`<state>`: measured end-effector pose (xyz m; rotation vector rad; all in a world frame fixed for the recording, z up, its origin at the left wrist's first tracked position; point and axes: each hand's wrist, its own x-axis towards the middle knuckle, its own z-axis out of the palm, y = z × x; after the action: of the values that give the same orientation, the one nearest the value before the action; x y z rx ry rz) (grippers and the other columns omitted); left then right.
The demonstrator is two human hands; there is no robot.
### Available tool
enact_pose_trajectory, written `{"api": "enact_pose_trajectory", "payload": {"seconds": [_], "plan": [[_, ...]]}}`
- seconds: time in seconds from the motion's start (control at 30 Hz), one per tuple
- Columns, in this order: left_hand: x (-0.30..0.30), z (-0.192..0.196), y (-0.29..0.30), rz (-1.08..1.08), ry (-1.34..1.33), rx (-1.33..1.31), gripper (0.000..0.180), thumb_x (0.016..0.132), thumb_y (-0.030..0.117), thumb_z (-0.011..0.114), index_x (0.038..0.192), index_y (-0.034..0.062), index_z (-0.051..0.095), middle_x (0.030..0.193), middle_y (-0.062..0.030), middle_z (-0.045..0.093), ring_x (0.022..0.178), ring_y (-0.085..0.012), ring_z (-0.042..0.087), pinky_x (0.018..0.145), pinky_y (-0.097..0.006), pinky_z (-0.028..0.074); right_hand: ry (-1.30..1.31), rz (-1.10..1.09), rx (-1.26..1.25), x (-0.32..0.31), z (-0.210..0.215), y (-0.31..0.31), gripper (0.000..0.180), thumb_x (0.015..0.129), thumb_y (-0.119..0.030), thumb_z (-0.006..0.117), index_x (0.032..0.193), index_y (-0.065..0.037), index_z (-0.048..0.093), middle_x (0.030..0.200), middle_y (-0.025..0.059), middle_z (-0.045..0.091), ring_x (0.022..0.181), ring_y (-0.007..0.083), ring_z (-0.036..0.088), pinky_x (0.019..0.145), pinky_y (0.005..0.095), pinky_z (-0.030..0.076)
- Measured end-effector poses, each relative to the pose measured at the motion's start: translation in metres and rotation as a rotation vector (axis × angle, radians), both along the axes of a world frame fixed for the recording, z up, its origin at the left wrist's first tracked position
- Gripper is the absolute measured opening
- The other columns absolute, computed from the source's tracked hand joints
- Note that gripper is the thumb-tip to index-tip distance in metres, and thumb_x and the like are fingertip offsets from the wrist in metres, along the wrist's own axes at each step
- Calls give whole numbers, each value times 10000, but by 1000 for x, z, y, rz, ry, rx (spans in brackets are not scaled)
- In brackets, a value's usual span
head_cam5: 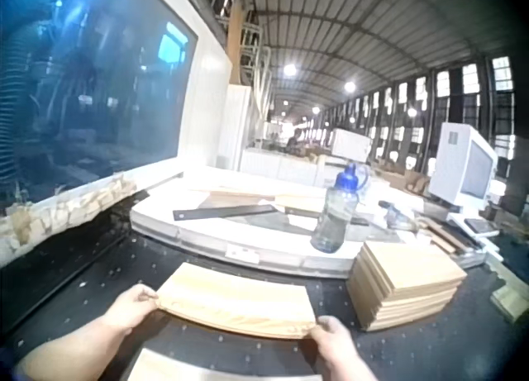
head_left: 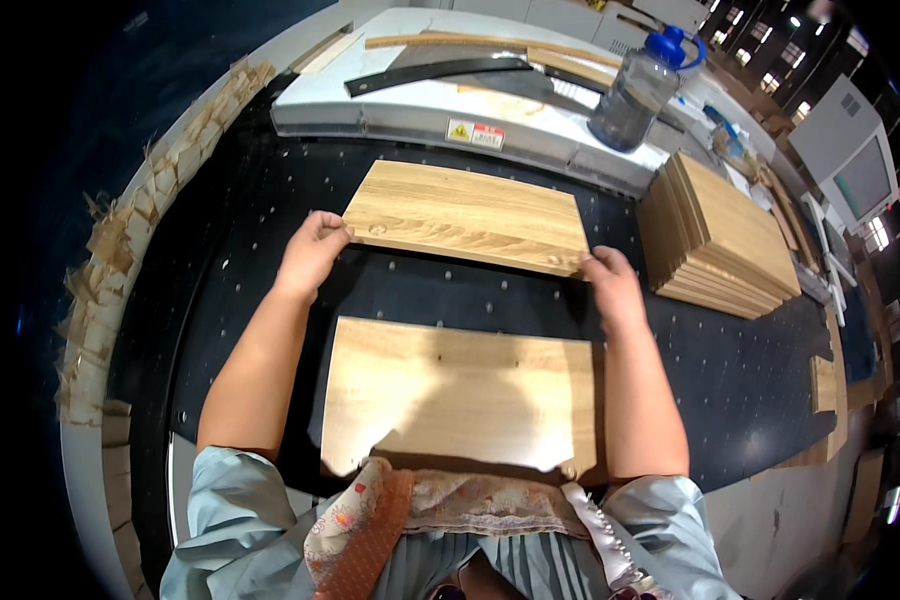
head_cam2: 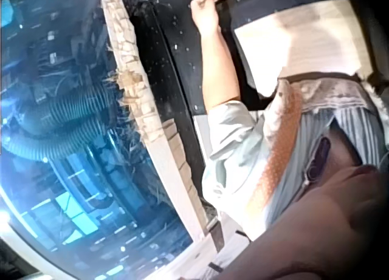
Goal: The person picks up wooden boards from a stack on a workbench, turns them over, and places them back into the stack.
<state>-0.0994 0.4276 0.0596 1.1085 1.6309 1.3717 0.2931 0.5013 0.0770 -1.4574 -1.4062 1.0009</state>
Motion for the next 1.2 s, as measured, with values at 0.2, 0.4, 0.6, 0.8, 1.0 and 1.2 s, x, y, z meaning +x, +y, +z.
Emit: {"api": "enact_pose_trajectory", "payload": {"seconds": [0.2, 0.4, 0.6, 0.8, 1.0, 1.2], "plan": [[45, 48, -117, -29, -23, 70, 283, 874, 163, 616, 1083, -10, 532, 919, -56, 620, 885, -89, 541, 795, -220, 414, -166, -31, 85, 56, 35, -106, 461, 855, -188, 646, 1208, 68, 497, 922, 110, 636, 842, 130, 584, 774, 254, 464], [68, 43, -219, -41, -78, 133, 270, 885, 65, 584, 1134, -1, 502, 948, -39, 620, 894, -78, 544, 816, -224, 425, -195, 15, 163, 86, 33, -203, 400, 855, -135, 644, 1179, 55, 508, 905, 115, 652, 830, 131, 607, 772, 265, 478], [66, -1, -286, 85, 234, -92, 290, 819, 51, 618, 1081, -16, 514, 965, -82, 628, 937, -125, 564, 830, -266, 446, -473, 52, -9, 94, 15, -252, 477, 791, -217, 707, 1179, -9, 526, 911, 101, 674, 664, 187, 571, 624, 297, 463], [84, 5, -276, -248, 185, -46, 772, 655, 45, 771, 1342, 34, 419, 1265, -203, 511, 1125, -310, 533, 966, -356, 400, -437, 256, 46, 107, -1, -247, 719, 746, -248, 751, 1321, 19, 412, 1107, 225, 603, 1003, 311, 606, 855, 352, 473], [83, 21, -258, -253, 817, -184, 892, 492, 74, 841, 1307, 91, 477, 1082, -168, 619, 1008, -353, 569, 875, -402, 450, -634, 454, 71, 105, 2, -251, 956, 628, -181, 816, 1398, 10, 282, 1126, 271, 565, 1043, 399, 558, 893, 390, 455], [80, 29, -244, -294, 908, -249, 975, 428, 44, 856, 1315, 116, 456, 993, -195, 635, 925, -371, 602, 769, -390, 494, -721, 712, 41, 135, 27, -217, 901, 660, -266, 795, 1393, -34, 325, 1038, 229, 612, 939, 405, 597, 844, 392, 472]]}}
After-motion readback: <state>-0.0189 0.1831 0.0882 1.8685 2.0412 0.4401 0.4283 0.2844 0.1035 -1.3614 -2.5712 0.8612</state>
